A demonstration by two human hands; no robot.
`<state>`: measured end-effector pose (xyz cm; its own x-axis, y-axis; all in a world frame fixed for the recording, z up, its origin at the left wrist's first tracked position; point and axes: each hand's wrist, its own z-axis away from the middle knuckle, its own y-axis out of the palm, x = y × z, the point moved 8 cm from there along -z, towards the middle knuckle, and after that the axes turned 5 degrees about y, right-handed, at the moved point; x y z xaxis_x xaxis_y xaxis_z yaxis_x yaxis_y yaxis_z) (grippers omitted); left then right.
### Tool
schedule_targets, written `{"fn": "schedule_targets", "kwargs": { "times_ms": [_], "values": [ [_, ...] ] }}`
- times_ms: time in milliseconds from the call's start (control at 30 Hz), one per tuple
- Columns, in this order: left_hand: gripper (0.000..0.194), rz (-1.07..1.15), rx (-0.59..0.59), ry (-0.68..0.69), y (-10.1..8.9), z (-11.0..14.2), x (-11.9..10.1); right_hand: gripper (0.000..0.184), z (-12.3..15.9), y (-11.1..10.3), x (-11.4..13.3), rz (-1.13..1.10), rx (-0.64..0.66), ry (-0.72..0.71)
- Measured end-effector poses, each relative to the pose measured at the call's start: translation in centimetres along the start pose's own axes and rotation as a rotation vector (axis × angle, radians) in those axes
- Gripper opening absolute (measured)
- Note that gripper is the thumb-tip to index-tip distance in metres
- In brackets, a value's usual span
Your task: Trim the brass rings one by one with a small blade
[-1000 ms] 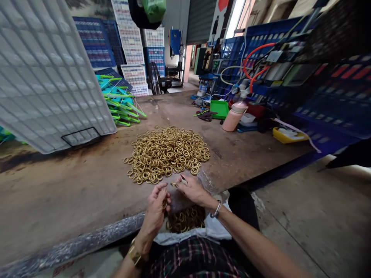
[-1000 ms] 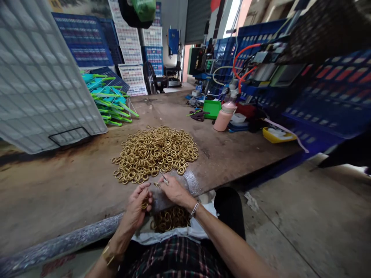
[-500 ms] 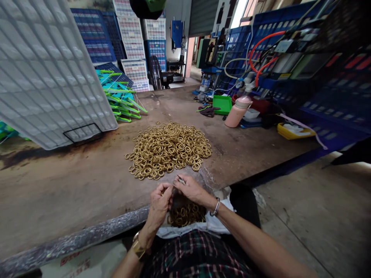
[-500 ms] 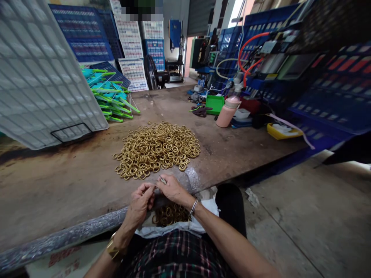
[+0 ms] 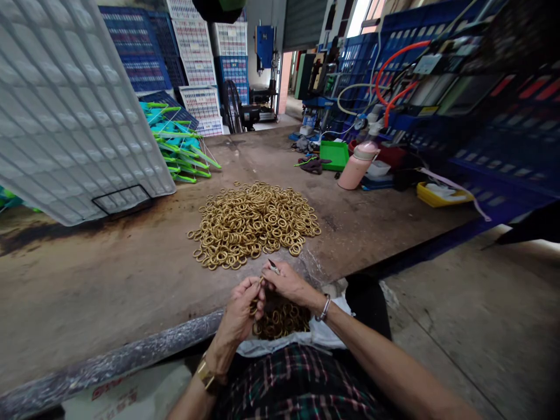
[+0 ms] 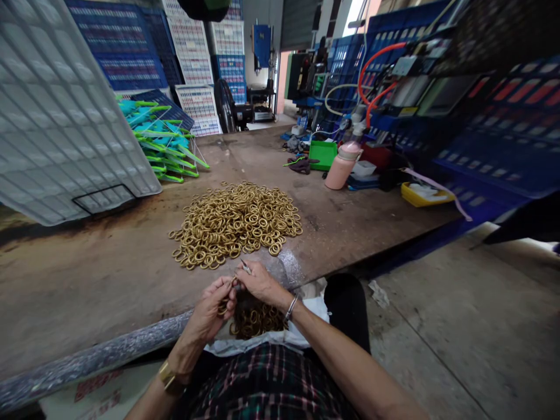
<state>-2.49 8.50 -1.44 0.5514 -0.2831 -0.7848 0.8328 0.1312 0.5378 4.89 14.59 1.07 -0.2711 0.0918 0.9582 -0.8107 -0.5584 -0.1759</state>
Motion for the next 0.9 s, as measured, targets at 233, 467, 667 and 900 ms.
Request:
{"fn": "schedule_targets", "kwargs": {
  "times_ms": [233, 467, 667, 900],
  "values": [
    [0.03, -0.014, -0.032, 0.007, 0.0, 0.1, -0.2, 0.023, 0.1, 0.0, 0.1, 0.014, -0.017, 0.0],
    [0.033, -0.148, -0.126, 0.049, -0.4, 0.3, -0.5, 0.019, 0.2, -0.1, 0.6, 0.121, -0.058, -0.078],
    [0.034, -0.178, -0.139, 0.083, -0.4, 0.3, -0.9, 0.022, 0.6, -1.1, 0.9, 0.359, -0.192, -0.133],
    [0.034, -0.261, -0.161, 0.126, -0.8, 0.1, -1.1, 0.015, 1.6, 0.8, 0.3, 0.855, -0.074, -0.208]
  ]
}}
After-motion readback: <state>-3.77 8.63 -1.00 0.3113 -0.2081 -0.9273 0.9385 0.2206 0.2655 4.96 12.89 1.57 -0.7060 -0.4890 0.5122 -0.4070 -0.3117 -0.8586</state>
